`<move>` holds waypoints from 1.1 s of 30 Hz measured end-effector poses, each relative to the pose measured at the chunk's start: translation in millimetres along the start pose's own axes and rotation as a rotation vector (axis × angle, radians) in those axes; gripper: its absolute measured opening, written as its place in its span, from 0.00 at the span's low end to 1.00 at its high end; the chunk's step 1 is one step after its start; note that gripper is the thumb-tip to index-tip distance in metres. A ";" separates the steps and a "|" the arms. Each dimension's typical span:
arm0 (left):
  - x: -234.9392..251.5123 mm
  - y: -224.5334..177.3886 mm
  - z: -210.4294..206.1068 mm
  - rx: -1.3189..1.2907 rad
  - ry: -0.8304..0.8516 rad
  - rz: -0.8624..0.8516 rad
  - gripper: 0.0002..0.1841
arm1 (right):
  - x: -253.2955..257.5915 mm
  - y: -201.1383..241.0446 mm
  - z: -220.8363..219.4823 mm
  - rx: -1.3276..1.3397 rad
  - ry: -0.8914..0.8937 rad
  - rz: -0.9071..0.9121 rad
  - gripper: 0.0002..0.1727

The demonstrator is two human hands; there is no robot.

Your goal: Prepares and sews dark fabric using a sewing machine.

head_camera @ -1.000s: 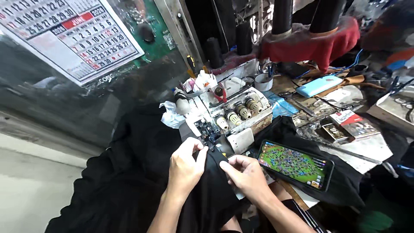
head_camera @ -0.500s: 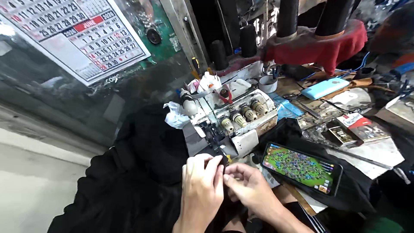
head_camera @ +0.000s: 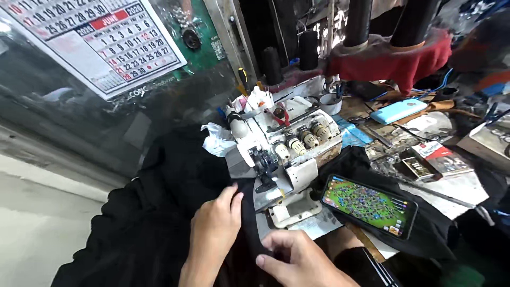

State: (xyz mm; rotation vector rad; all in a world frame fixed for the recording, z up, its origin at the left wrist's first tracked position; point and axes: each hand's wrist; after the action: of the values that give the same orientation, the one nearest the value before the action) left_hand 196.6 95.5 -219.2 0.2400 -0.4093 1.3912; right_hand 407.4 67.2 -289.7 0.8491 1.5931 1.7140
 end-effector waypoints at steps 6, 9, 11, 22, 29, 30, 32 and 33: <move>-8.7 -89.6 -18.7 -0.007 -0.044 -0.188 0.13 | -20.3 -21.3 6.2 0.129 -0.149 -0.017 0.09; -2.5 -95.5 -8.3 -0.202 0.138 -0.167 0.20 | -30.3 -10.3 12.9 0.219 -0.143 -0.007 0.09; -9.7 -59.4 19.4 -0.328 0.088 -0.259 0.17 | -42.3 -0.6 23.3 0.189 -0.092 0.010 0.07; -57.4 -5.7 64.6 -0.416 0.002 -0.239 0.17 | -13.3 23.2 3.0 -0.045 -0.065 -0.016 0.08; -61.9 7.2 82.2 -0.769 -0.118 -0.315 0.06 | -32.1 49.2 14.9 0.005 0.010 0.023 0.15; -67.9 17.8 85.8 -0.797 -0.143 -0.300 0.06 | -38.3 33.4 17.7 0.015 0.023 -0.041 0.13; -80.5 37.4 83.3 -0.852 -0.173 -0.267 0.07 | -49.9 -10.0 18.2 -0.045 0.065 -0.207 0.13; -86.3 45.2 76.2 -0.890 -0.185 -0.238 0.07 | -54.7 -32.2 15.6 -0.112 0.103 -0.283 0.14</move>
State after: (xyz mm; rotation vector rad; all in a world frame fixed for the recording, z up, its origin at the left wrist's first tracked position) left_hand 130.9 -5.0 -189.5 -0.3101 -1.0695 0.8498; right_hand 453.0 33.9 -322.7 0.4625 1.5824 1.6461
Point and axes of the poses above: each hand's wrist, its own x-axis towards the middle knuckle, its own z-axis out of the back of the hand, y = z × x, and after that the axes turned 11 degrees about -z, right-handed
